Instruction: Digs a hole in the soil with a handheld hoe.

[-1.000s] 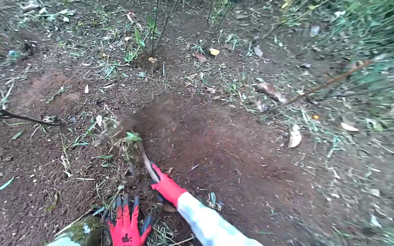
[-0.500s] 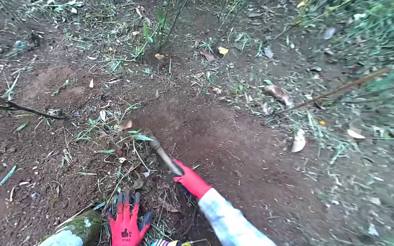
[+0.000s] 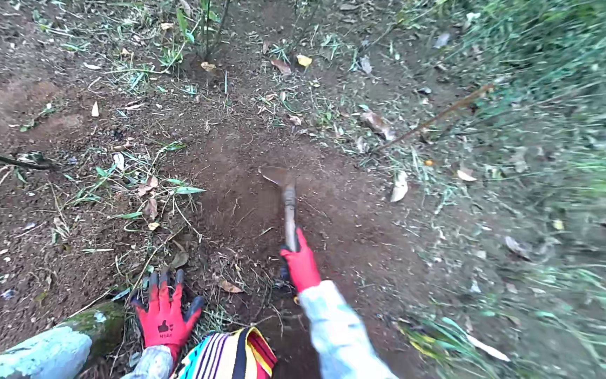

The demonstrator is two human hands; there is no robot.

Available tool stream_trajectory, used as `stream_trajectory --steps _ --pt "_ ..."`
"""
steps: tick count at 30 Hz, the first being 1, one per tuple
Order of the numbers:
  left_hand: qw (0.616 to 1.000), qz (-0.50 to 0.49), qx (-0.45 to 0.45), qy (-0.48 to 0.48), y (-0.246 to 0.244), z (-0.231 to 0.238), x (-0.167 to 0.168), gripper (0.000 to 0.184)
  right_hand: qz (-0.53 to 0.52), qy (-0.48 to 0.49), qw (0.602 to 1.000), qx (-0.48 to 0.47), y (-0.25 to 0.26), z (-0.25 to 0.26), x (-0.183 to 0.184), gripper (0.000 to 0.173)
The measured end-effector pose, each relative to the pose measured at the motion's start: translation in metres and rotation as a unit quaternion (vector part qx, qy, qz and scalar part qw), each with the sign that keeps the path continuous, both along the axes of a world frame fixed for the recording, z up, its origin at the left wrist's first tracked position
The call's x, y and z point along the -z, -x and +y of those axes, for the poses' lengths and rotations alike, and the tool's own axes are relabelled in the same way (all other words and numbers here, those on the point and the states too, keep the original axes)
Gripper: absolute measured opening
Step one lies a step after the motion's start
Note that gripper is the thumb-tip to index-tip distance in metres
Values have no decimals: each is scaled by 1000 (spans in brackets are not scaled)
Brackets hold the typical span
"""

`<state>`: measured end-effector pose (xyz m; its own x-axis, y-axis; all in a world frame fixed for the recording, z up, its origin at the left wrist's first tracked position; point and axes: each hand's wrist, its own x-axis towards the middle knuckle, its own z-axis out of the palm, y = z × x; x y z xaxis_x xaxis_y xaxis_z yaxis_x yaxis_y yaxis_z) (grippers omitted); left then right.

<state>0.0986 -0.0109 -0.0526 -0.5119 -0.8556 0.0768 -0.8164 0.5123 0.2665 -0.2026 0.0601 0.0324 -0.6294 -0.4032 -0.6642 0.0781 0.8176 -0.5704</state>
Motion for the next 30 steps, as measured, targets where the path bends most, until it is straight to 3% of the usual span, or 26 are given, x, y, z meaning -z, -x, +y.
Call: stream_trajectory --steps 3,6,9,11,13,16,19,21,23,25,27,29,30 --pt "1000 -1 -1 -7 0 -4 -2 91 -89 -57 989 -100 -83 23 11 88" --pt "999 -4 -3 -38 -2 0 -3 92 -110 -100 967 -205 -60 48 -35 80" --pt "999 5 4 -49 0 0 -6 92 -13 -37 994 -99 -4 38 -37 75" --pt "999 1 4 -39 -2 2 -4 91 8 -21 1000 3 -11 24 -10 79" --pt "999 -5 4 -41 -2 1 -4 91 -32 -29 999 -19 -61 35 12 83" --pt "999 -8 1 -49 -4 -1 -1 93 -148 -35 982 -111 -104 77 -12 84" --pt "998 10 -3 -64 0 0 -8 97 -136 -4 991 -16 -68 120 -33 78" --pt "997 45 -11 -58 10 2 -15 98 -89 -5 991 98 -36 146 -30 60" --pt "996 72 -8 -47 23 0 -25 97 -78 12 971 228 -14 161 -15 36" --pt "995 89 -11 -48 39 -8 -37 95 -80 8 944 321 -36 162 2 28" --pt "994 79 -26 -74 63 -24 -56 94 -90 -30 957 275 -102 163 19 46" --pt "994 55 -26 -92 89 -50 -76 93 -125 -59 984 110 -177 166 39 69" --pt "993 40 -24 -110 99 -67 -84 92 -139 -66 988 31 -204 165 46 69"
